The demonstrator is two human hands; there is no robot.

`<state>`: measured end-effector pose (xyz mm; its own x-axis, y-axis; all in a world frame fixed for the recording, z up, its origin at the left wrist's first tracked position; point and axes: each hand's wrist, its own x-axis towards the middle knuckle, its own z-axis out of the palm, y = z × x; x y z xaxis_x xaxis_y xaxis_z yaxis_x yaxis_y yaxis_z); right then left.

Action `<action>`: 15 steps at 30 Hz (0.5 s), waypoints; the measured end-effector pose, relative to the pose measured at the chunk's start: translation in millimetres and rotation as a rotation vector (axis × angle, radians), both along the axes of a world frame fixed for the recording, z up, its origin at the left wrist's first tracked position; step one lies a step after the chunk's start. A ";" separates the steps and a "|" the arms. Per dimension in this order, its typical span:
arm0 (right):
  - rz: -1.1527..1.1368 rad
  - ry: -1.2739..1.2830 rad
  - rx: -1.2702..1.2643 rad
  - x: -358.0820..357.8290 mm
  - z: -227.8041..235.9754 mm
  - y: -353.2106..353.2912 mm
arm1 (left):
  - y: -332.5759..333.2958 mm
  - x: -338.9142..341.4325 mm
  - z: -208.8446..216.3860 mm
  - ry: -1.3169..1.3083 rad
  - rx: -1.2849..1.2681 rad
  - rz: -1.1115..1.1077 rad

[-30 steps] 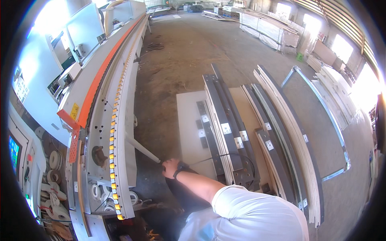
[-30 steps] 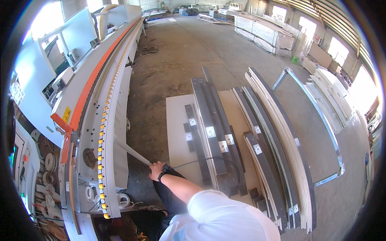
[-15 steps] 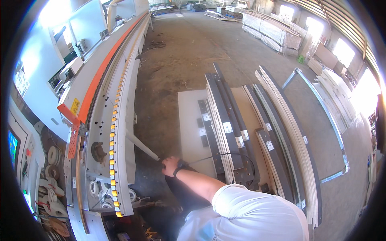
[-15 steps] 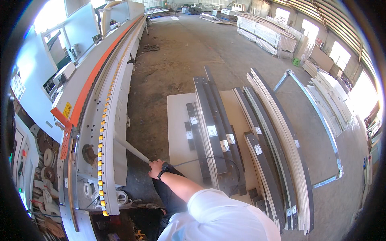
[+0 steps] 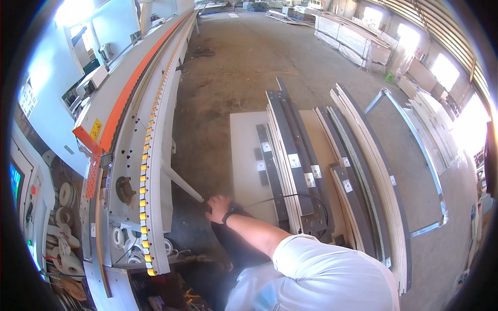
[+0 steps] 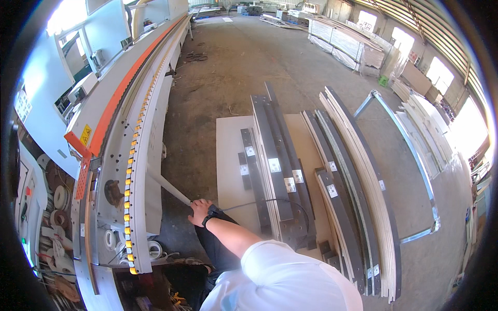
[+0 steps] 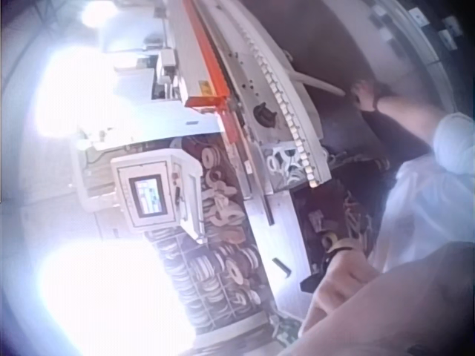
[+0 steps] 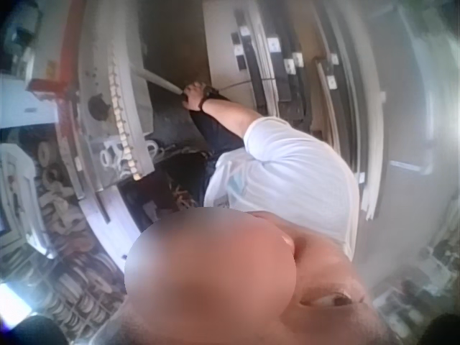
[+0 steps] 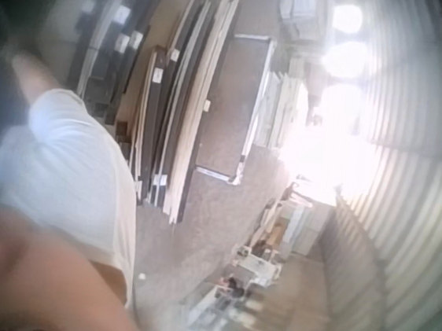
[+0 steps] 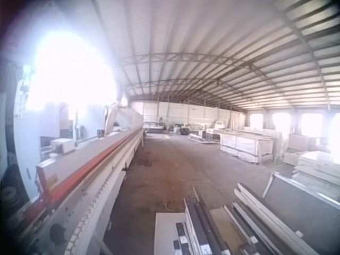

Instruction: The recorder is applying labels to various wooden furniture components and organizing them near an edge-banding machine in a factory setting.

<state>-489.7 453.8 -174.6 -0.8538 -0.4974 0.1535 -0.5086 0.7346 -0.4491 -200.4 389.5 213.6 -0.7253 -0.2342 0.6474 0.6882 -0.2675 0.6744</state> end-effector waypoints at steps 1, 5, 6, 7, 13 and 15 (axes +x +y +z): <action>0.004 -0.001 -0.002 1.0 0.9 -2.8 | -1.6 -0.4 0.7 0.003 -0.003 -0.002; 0.022 -0.115 0.030 4.0 5.5 -7.9 | -1.2 3.4 0.1 0.006 -0.008 -0.012; 0.029 -0.127 0.027 4.6 6.5 -8.2 | -1.8 3.7 0.2 0.007 -0.011 -0.017; 0.027 -0.128 0.029 4.2 5.7 -5.9 | -0.6 2.9 1.4 0.012 -0.011 -0.024; 0.044 -0.142 0.085 3.6 13.2 -2.2 | 2.0 2.6 2.5 0.030 -0.021 -0.055; 0.077 -0.190 0.093 10.1 20.3 -8.2 | 1.2 6.0 3.3 0.026 -0.030 -0.053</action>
